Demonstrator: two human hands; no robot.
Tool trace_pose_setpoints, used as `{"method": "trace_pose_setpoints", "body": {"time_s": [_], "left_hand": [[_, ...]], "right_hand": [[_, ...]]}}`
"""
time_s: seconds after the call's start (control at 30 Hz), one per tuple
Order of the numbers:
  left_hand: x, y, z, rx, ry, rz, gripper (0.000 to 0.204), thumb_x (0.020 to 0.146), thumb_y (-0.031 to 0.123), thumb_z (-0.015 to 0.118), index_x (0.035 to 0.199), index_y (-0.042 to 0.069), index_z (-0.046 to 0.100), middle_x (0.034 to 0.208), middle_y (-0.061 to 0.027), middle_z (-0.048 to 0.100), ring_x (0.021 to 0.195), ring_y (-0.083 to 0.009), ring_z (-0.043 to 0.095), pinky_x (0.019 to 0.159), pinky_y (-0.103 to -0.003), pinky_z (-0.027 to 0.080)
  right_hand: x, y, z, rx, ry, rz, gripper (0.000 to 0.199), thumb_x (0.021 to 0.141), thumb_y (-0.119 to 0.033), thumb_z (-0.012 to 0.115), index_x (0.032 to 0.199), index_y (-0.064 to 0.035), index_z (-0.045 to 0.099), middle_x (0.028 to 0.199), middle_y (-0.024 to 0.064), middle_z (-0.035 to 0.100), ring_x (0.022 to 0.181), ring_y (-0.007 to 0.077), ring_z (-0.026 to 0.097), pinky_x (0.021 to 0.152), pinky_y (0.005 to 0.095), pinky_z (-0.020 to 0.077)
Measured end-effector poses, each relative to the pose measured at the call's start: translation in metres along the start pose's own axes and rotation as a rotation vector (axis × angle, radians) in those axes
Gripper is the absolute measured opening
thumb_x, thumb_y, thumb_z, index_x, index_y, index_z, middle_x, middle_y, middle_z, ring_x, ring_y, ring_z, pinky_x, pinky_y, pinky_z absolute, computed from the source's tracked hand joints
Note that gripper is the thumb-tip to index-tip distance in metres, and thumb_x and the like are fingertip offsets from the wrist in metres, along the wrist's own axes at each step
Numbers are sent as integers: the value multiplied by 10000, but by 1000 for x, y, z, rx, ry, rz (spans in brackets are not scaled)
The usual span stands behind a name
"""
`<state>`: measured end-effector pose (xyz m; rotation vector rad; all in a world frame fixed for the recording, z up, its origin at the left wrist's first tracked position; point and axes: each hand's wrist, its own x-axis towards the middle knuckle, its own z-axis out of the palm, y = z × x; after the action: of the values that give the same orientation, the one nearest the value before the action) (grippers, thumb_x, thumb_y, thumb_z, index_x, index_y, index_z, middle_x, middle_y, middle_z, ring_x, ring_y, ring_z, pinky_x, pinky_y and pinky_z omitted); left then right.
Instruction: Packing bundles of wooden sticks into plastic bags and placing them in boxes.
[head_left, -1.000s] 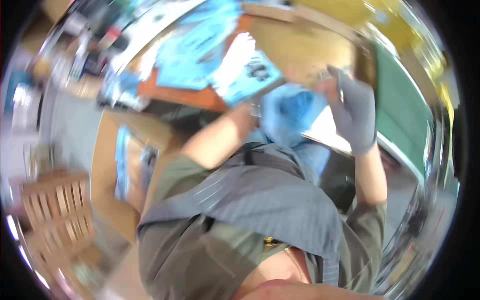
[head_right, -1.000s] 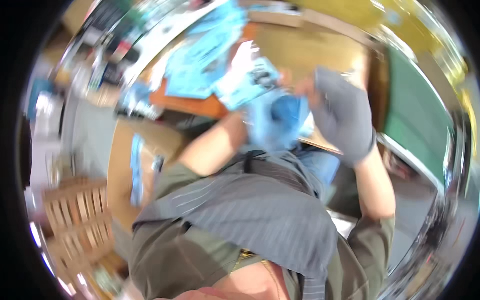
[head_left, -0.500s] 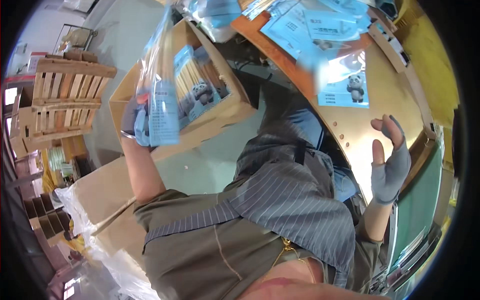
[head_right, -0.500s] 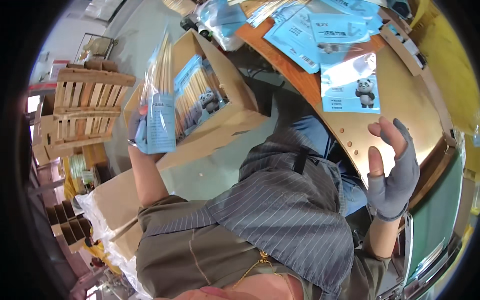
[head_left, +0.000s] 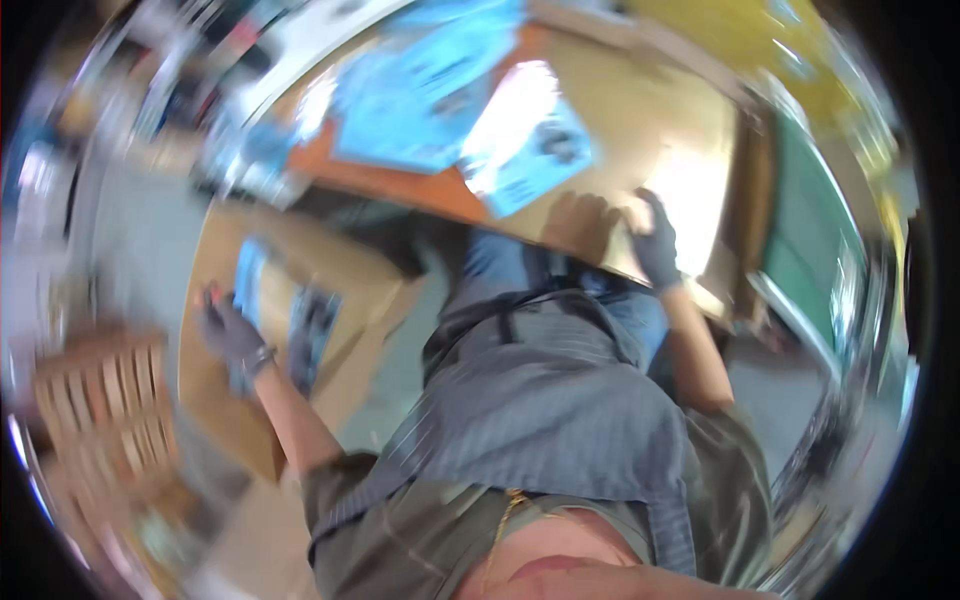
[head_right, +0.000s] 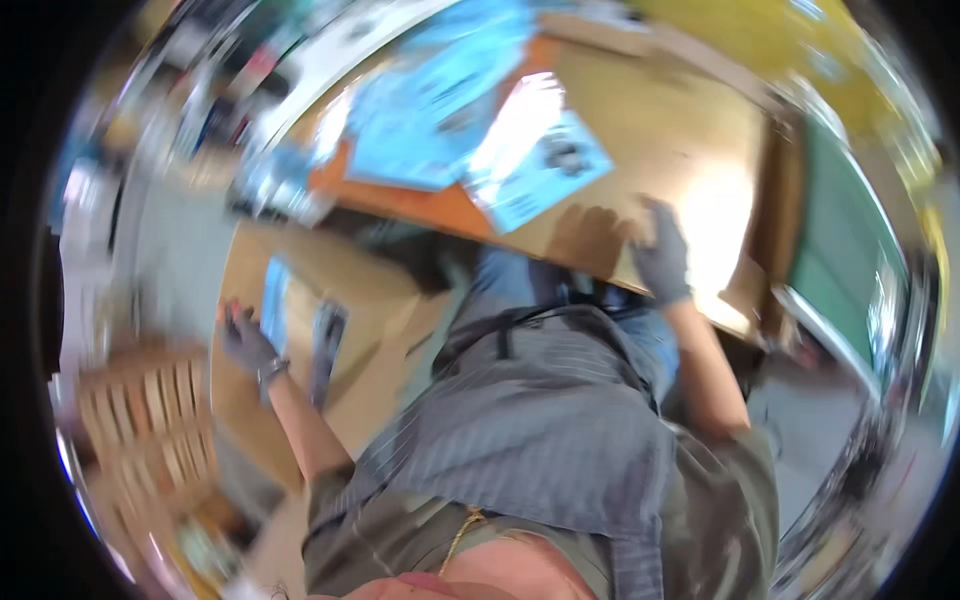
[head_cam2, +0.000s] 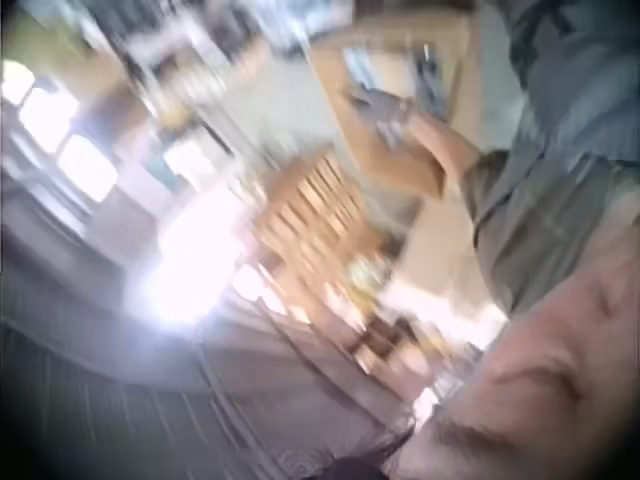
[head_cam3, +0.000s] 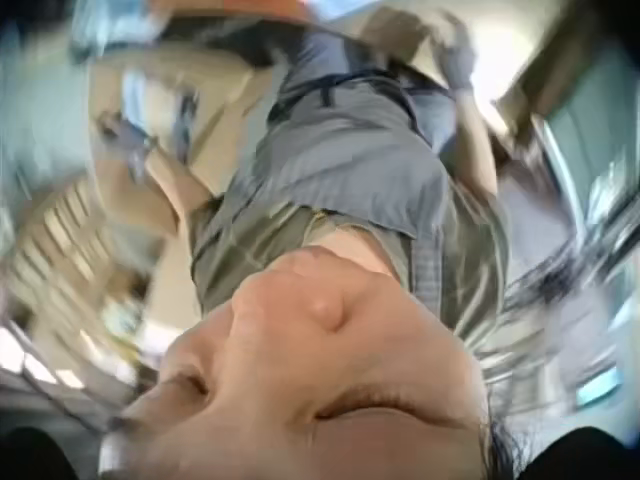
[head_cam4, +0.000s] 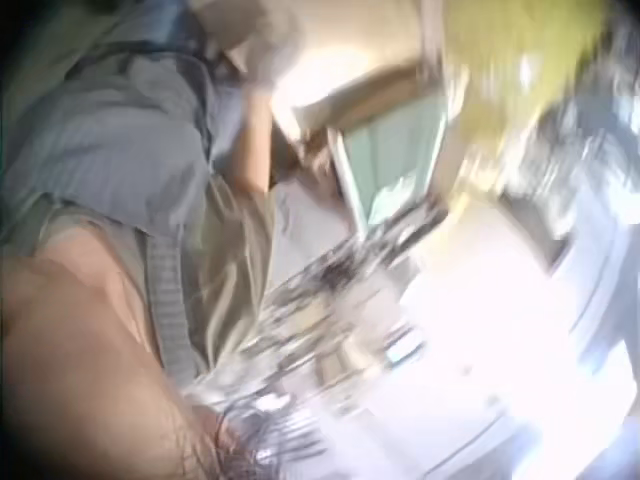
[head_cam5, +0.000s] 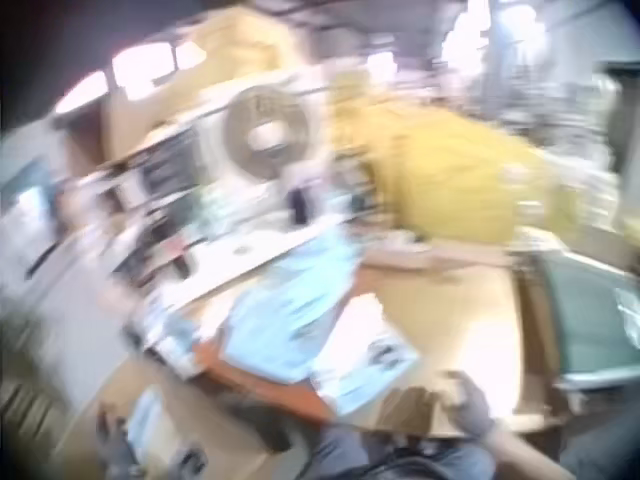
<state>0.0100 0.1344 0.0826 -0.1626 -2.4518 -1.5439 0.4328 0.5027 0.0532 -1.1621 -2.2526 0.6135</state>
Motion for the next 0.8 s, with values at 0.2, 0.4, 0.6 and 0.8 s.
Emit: {"method": "trace_pose_setpoints", "body": {"time_s": [0.2, 0.4, 0.6, 0.8], "left_hand": [[-197, 172, 226, -500, -1048, 615, 334, 885, 155, 600, 1156, -37, 559, 1084, -159, 626, 979, -251, 607, 842, -339, 479], [-305, 182, 395, 44, -991, 1096, 608, 855, 426, 597, 1269, -6, 488, 1292, -257, 480, 1216, -401, 438, 1004, -471, 361], [-313, 176, 422, 256, -889, 1229, 664, 876, 521, 520, 1273, -10, 485, 1342, -239, 454, 1252, -374, 419, 1039, -479, 326], [-304, 165, 427, 191, -857, 1213, 645, 882, 491, 524, 1271, -22, 481, 1337, -223, 461, 1254, -366, 416, 1043, -471, 322]], "right_hand": [[-40, 14, 30, -112, 99, -241, 449, 782, -258, 618, 1150, -20, 523, 1195, 227, 502, 1114, 402, 479, 995, 480, 359], [-39, 24, 48, -56, 159, -301, 462, 817, -311, 584, 1173, -26, 511, 1260, 221, 479, 1143, 396, 469, 974, 490, 367], [-47, 46, 67, -51, 184, -274, 464, 854, -371, 525, 1155, -19, 505, 1284, 237, 456, 1213, 407, 428, 1013, 536, 321], [-44, 45, 74, -59, 256, -362, 545, 873, -452, 487, 1151, 18, 498, 1253, 257, 465, 1195, 416, 433, 1008, 534, 322]]}}
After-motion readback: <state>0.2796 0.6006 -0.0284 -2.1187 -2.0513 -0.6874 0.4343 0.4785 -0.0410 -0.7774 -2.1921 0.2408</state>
